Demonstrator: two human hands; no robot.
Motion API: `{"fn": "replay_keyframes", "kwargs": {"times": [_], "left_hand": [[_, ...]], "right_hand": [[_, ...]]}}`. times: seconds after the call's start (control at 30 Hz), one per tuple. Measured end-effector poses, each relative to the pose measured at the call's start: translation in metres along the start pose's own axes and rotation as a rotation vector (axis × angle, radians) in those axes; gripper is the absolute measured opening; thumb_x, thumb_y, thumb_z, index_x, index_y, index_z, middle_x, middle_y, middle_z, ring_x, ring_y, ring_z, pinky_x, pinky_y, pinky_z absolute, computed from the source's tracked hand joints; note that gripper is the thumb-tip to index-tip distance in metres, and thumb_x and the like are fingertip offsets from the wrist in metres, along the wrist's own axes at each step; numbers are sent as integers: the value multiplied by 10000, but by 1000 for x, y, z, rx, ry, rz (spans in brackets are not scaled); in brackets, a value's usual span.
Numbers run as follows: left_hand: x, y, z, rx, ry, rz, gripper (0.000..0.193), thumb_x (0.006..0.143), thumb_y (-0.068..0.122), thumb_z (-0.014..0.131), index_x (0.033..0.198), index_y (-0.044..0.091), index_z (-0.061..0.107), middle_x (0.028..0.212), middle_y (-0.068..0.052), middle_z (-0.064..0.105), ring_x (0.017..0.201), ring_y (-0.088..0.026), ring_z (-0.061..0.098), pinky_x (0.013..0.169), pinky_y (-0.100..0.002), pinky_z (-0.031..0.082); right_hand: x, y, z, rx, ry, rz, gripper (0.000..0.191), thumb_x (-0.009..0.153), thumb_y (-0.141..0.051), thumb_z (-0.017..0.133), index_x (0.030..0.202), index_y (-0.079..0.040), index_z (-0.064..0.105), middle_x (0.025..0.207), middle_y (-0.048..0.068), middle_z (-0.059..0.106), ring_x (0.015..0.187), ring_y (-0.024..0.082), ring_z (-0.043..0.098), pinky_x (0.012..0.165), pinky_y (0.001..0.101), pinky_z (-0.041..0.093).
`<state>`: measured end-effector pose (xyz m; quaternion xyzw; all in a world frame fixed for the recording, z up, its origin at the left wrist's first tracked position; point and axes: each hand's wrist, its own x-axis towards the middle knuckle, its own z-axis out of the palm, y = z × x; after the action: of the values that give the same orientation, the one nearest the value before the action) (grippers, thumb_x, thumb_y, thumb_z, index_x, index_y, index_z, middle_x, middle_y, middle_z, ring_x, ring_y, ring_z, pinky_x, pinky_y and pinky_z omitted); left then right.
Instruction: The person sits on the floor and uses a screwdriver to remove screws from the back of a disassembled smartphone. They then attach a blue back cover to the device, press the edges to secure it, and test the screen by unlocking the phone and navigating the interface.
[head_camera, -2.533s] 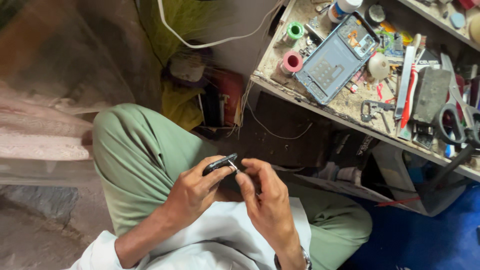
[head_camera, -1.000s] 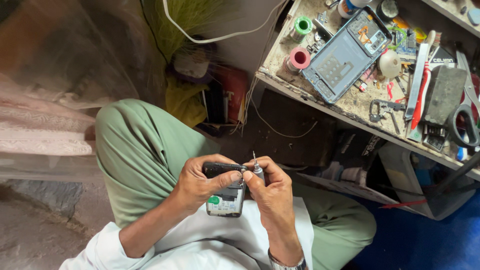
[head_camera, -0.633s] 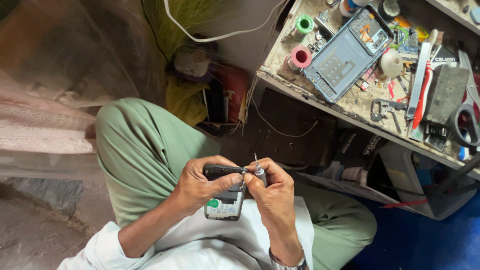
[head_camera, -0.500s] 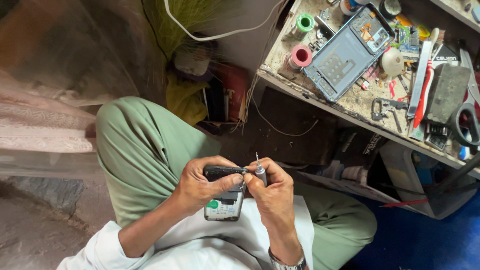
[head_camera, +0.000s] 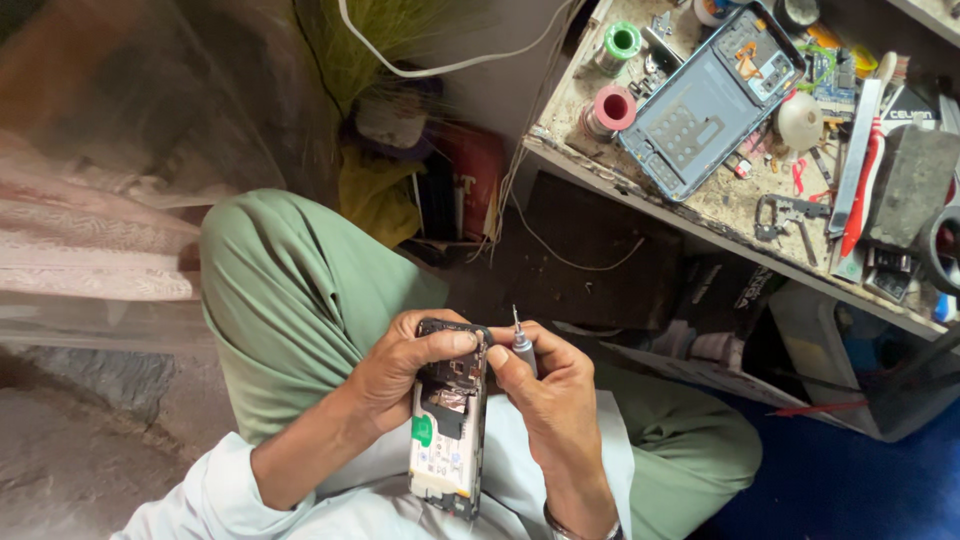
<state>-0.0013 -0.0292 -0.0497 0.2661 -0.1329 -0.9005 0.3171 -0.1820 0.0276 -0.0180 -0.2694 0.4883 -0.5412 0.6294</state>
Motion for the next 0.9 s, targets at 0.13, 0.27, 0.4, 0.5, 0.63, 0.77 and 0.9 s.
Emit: {"fn": "replay_keyframes", "kwargs": {"times": [0.13, 0.27, 0.4, 0.5, 0.63, 0.77, 0.9], "left_hand": [[0, -1, -3, -59, -51, -7, 124, 915, 107, 768, 942, -4, 720, 833, -73, 723, 686, -93, 654, 673, -256, 573], [1, -1, -1, -82, -40, -17, 120, 900, 105, 748, 915, -7, 708, 856, -87, 743, 681, -97, 659, 702, -273, 596], [0, -1, 2, -91, -34, -24, 123, 890, 106, 741, 912, -9, 706, 855, -96, 745, 681, -108, 669, 726, -288, 609], [1, -3, 3, -74, -32, -31, 134, 861, 111, 731, 908, -13, 714, 843, -99, 747, 686, -118, 683, 770, -309, 635], [6, -8, -3, -87, -70, 2, 119, 914, 101, 757, 935, -7, 710, 820, -77, 719, 690, -113, 668, 720, -293, 602], [5, -15, -8, 52, -26, 68, 132, 890, 109, 756, 936, -8, 717, 808, -78, 727, 696, -116, 679, 678, -281, 585], [6, -23, -8, 277, 44, 212, 134, 887, 91, 772, 943, -22, 728, 821, -73, 730, 711, -100, 665, 659, -258, 554]], "right_hand": [[-1, -1, 4, -16, -1, 2, 152, 921, -44, 743, 1043, 46, 742, 830, 18, 713, 702, 55, 626, 620, 198, 488], [-1, -3, 7, -35, 13, 10, 156, 914, -33, 749, 1047, 47, 744, 837, 28, 720, 709, 62, 633, 608, 192, 471], [-2, -3, 7, -54, 24, 15, 155, 909, -23, 746, 1046, 48, 743, 861, 48, 737, 732, 79, 666, 641, 205, 514], [-1, -4, 5, -40, 19, 21, 151, 901, -24, 737, 1035, 47, 739, 878, 66, 749, 748, 99, 695, 683, 234, 567], [1, 0, 0, -32, 29, 9, 112, 914, -13, 738, 1003, 55, 731, 896, 74, 743, 762, 101, 688, 703, 252, 582], [2, 6, -4, -49, 48, -2, 81, 910, -9, 724, 968, 46, 715, 879, 53, 733, 753, 81, 667, 695, 243, 578], [1, 8, -9, -124, 69, -12, 85, 918, -6, 720, 983, 48, 730, 842, 27, 707, 731, 49, 609, 642, 200, 508]]}}
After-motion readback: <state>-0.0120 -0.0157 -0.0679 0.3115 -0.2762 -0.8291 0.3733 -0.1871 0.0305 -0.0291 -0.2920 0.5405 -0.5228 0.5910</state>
